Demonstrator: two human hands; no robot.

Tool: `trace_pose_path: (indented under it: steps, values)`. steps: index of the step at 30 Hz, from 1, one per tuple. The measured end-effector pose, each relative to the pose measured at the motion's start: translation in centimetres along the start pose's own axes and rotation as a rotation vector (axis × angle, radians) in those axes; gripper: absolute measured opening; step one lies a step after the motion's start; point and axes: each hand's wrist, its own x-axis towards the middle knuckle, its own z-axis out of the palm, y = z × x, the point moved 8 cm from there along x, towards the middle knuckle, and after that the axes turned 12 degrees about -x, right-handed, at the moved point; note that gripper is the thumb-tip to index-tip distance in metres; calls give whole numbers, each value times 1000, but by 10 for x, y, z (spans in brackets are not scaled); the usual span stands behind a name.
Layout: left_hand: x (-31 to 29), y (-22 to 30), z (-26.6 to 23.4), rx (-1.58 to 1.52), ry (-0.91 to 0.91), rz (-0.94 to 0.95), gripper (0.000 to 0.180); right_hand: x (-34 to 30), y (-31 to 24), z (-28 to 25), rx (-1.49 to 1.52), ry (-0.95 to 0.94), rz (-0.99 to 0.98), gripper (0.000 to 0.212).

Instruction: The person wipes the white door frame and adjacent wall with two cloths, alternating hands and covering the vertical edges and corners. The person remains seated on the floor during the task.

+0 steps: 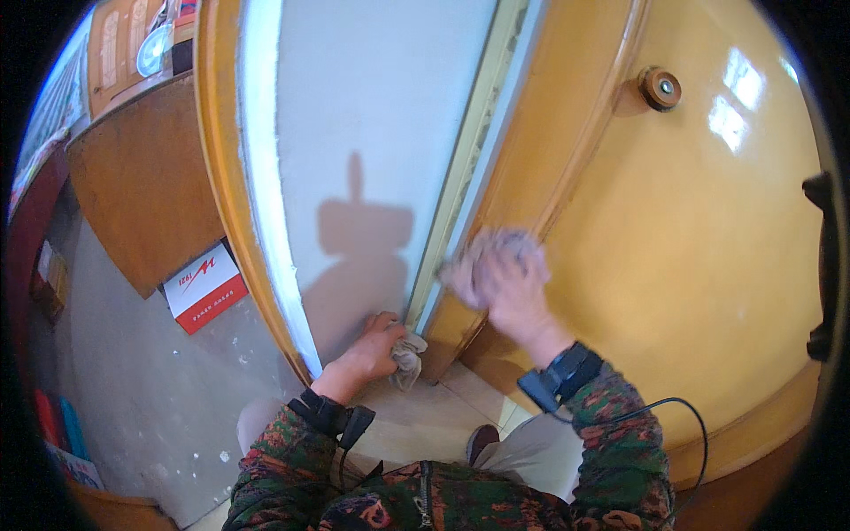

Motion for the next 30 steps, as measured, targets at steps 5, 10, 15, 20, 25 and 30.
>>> trace_pose_path:
  steps: [5, 10, 15, 20, 25, 30]
  values:
    - [2, -2, -3, -13, 15, -9, 45, -24, -38, -3, 97, -45, -157, 37]
    - [-1, -2, -6, -15, 56, 10, 43, 75, 60, -57, -105, 268, 29, 38]
    - [-2, -4, -6, -26, 36, -22, 49, 112, 98, -63, -151, 262, 256, 38]
    - [-7, -1, -9, 31, 18, -28, 50, 50, 20, -15, -58, 227, 83, 40]
    - [-11, -9, -4, -30, -62, -106, 50, -38, -68, 78, 159, -89, -37, 41]
    - [-12, -17, 0, 5, -120, -144, 51, -125, -158, 177, 494, -552, -70, 39]
